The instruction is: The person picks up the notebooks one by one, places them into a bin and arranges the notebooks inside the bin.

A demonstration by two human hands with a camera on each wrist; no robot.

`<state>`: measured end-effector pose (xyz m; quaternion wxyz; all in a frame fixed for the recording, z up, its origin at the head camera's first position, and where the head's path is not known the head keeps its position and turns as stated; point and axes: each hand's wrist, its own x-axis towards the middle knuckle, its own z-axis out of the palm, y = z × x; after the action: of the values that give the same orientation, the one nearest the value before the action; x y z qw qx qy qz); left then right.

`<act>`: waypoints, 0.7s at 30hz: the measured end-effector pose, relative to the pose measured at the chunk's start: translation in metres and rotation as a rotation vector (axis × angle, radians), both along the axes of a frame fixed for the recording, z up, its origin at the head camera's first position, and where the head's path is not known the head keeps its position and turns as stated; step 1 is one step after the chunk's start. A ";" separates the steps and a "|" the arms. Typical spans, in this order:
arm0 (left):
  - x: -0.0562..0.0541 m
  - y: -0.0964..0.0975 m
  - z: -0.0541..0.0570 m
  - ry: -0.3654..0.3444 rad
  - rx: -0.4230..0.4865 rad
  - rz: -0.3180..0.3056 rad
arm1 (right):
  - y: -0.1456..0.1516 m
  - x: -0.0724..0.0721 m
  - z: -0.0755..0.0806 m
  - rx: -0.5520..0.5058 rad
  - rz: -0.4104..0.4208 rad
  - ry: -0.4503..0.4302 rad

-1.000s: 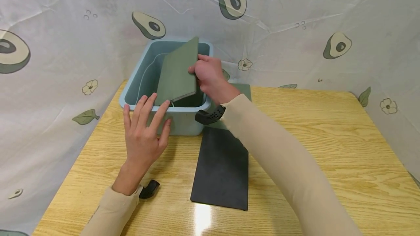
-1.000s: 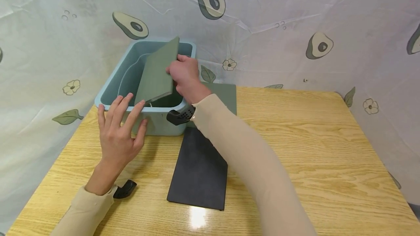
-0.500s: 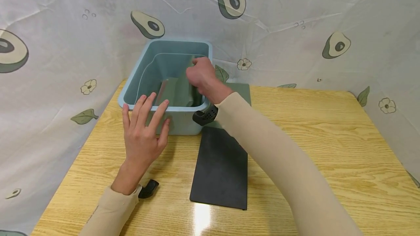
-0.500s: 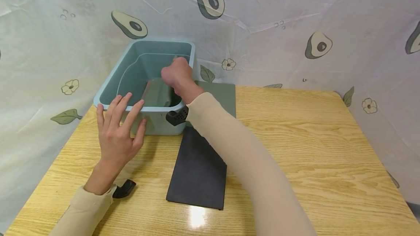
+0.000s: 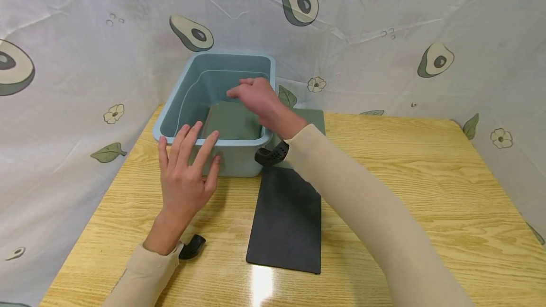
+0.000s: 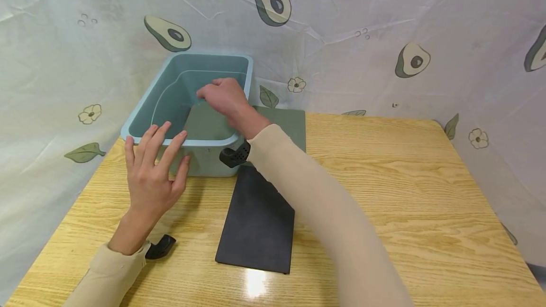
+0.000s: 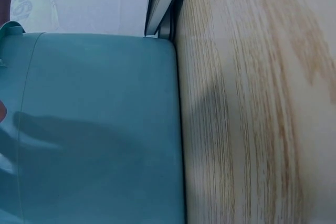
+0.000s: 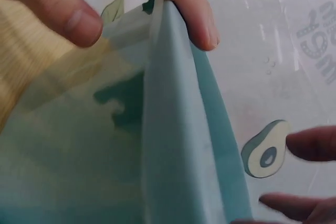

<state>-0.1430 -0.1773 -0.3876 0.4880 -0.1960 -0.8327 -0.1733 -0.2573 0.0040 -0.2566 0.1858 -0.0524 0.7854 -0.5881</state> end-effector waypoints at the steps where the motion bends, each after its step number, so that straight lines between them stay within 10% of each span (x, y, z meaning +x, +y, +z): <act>1: 0.000 0.000 0.000 0.001 0.000 0.000 | 0.002 0.001 0.001 0.015 0.008 0.027; 12: 0.001 -0.001 -0.001 0.000 -0.001 -0.002 | 0.045 0.011 0.006 0.587 0.161 0.545; 21: 0.000 0.000 -0.001 0.007 0.004 -0.004 | 0.101 0.012 -0.006 0.880 0.204 0.727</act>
<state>-0.1434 -0.1776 -0.3889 0.4909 -0.1973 -0.8303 -0.1755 -0.2456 0.1050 -0.2622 -0.0358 -0.2440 0.9604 -0.1296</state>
